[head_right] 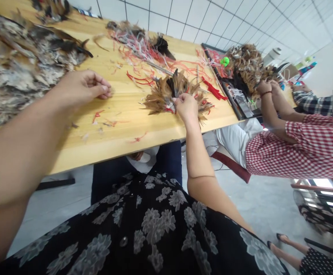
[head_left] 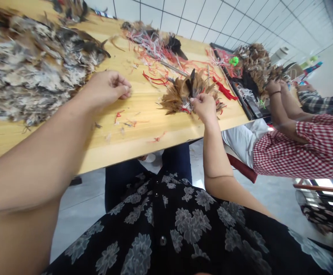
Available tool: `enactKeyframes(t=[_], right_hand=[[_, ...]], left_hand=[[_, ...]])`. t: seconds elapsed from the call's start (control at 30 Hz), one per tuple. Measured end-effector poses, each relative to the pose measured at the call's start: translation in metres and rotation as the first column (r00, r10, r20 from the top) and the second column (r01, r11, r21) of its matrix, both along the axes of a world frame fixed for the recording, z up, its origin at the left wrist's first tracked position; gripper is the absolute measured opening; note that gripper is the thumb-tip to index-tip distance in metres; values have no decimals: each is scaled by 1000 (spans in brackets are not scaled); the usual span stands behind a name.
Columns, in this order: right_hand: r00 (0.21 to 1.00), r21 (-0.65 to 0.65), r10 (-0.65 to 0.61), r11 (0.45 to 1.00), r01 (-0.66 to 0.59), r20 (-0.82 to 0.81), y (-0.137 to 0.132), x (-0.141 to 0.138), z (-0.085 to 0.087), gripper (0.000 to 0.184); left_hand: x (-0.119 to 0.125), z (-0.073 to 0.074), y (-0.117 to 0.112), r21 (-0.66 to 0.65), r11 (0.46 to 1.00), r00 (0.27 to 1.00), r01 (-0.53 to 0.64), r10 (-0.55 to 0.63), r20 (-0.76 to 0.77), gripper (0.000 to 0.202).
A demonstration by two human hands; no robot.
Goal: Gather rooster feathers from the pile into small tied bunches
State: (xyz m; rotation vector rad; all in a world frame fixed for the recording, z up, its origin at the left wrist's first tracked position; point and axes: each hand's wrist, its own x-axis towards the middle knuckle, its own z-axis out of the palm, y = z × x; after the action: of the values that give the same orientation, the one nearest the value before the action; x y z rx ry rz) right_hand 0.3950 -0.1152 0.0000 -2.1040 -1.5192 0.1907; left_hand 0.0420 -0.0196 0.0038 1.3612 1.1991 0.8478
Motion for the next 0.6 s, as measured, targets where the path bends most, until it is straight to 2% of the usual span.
enactKeyframes(t=[0.07, 0.27, 0.4, 0.6], right_hand=[[997, -72, -79, 994, 81, 28, -2, -10, 3, 23], [984, -177, -127, 973, 148, 123, -2, -29, 16, 15], [985, -164, -130, 975, 147, 111, -12, -27, 16, 16], [996, -27, -61, 998, 60, -67, -30, -5, 12, 19]], left_hand=[[-1, -2, 2, 6, 1000, 1000, 16, -16, 1, 40], [-2, -5, 4, -10, 1000, 1000, 10, -11, -22, 40], [-6, -6, 5, 8, 1000, 997, 22, -22, -71, 41], [-8, -2, 6, 51, 997, 982, 49, -39, -183, 36]])
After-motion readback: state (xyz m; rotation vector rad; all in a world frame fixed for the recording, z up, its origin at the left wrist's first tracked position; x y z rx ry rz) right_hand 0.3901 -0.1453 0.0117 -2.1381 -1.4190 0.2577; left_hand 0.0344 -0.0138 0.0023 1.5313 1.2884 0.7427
